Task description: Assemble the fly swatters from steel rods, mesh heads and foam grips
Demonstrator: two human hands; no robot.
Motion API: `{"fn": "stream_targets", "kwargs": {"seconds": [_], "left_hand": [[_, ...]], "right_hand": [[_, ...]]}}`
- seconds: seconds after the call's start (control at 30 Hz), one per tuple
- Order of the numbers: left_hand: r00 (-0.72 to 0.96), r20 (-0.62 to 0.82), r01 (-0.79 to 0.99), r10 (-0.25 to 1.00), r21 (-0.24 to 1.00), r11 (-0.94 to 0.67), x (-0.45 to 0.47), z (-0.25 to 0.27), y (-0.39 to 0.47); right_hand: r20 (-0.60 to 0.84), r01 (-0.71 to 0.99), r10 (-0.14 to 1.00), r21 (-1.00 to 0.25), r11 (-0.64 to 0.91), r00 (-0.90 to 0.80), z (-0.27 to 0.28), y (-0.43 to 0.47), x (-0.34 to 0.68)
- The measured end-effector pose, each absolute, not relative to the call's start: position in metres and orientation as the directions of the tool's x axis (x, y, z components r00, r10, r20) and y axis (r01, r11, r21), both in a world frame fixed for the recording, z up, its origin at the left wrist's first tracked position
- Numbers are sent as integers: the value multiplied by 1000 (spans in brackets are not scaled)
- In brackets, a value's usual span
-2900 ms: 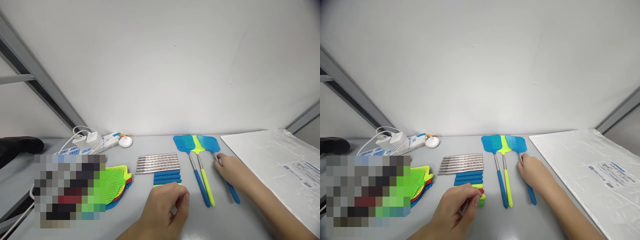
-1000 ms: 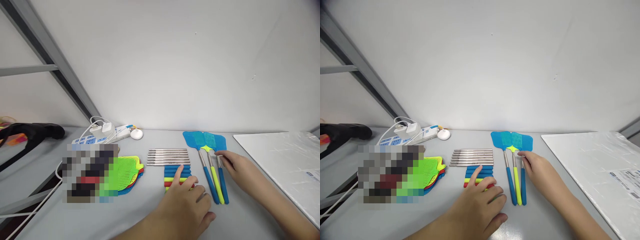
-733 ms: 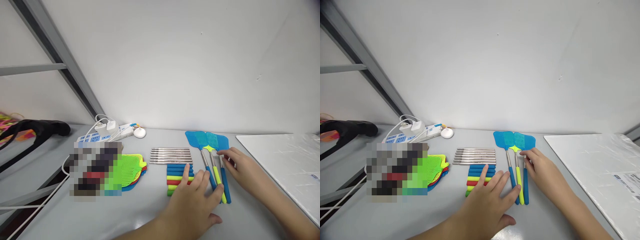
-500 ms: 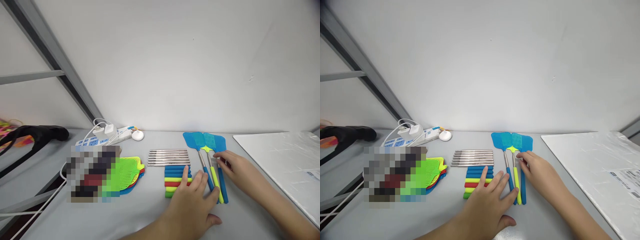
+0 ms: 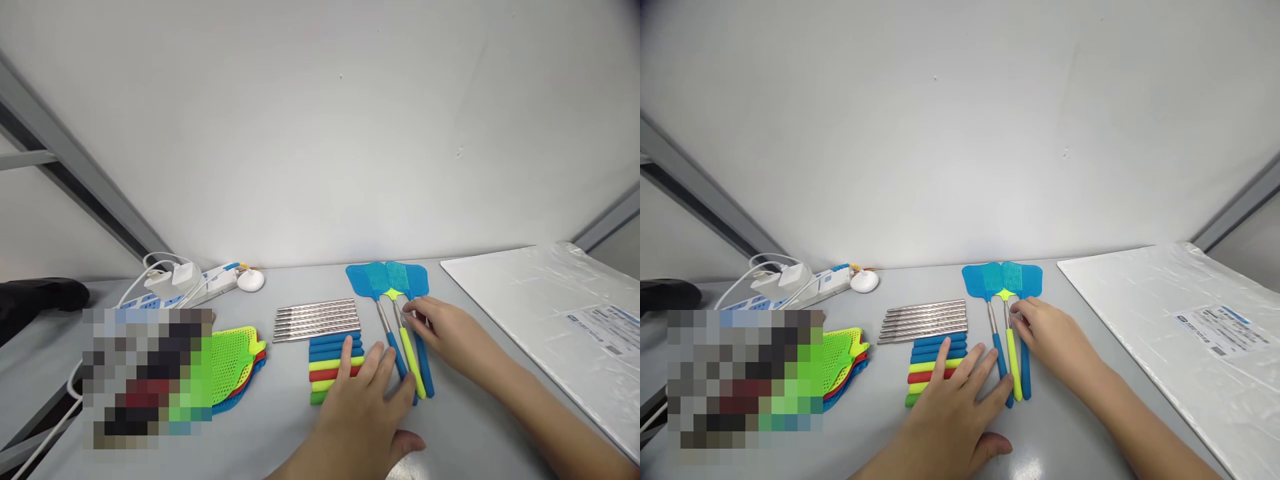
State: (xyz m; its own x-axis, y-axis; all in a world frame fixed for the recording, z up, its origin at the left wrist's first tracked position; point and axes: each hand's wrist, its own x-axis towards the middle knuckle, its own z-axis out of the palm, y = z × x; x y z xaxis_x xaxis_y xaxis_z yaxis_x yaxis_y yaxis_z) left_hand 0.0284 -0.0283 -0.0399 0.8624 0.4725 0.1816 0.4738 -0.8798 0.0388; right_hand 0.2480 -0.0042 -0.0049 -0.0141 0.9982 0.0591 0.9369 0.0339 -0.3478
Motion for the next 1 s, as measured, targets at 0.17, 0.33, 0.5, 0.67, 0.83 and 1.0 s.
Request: {"fn": "stream_targets", "kwargs": {"seconds": [0.17, 0.33, 0.5, 0.67, 0.83, 1.0], "left_hand": [[859, 194, 476, 473, 37, -879, 29, -35, -28], [864, 161, 475, 478, 57, -878, 28, -33, -27], [865, 126, 479, 486, 81, -874, 28, -36, -27], [863, 84, 488, 498, 115, -865, 30, -34, -27], [862, 65, 492, 503, 134, -860, 30, -32, -27], [863, 85, 485, 497, 134, -864, 30, -33, -27]], "right_hand": [[67, 935, 998, -355, 29, -6, -1, -4, 253], [52, 937, 992, -336, -94, 118, 9, -2, 270], [-41, 934, 982, -304, -188, 185, 3, 2, 275], [-63, 933, 984, -313, -178, 167, -14, 6, 267], [-66, 936, 987, -317, -157, 143, -19, 8, 262], [-66, 942, 989, -304, -145, 131, -20, 7, 261]]}}
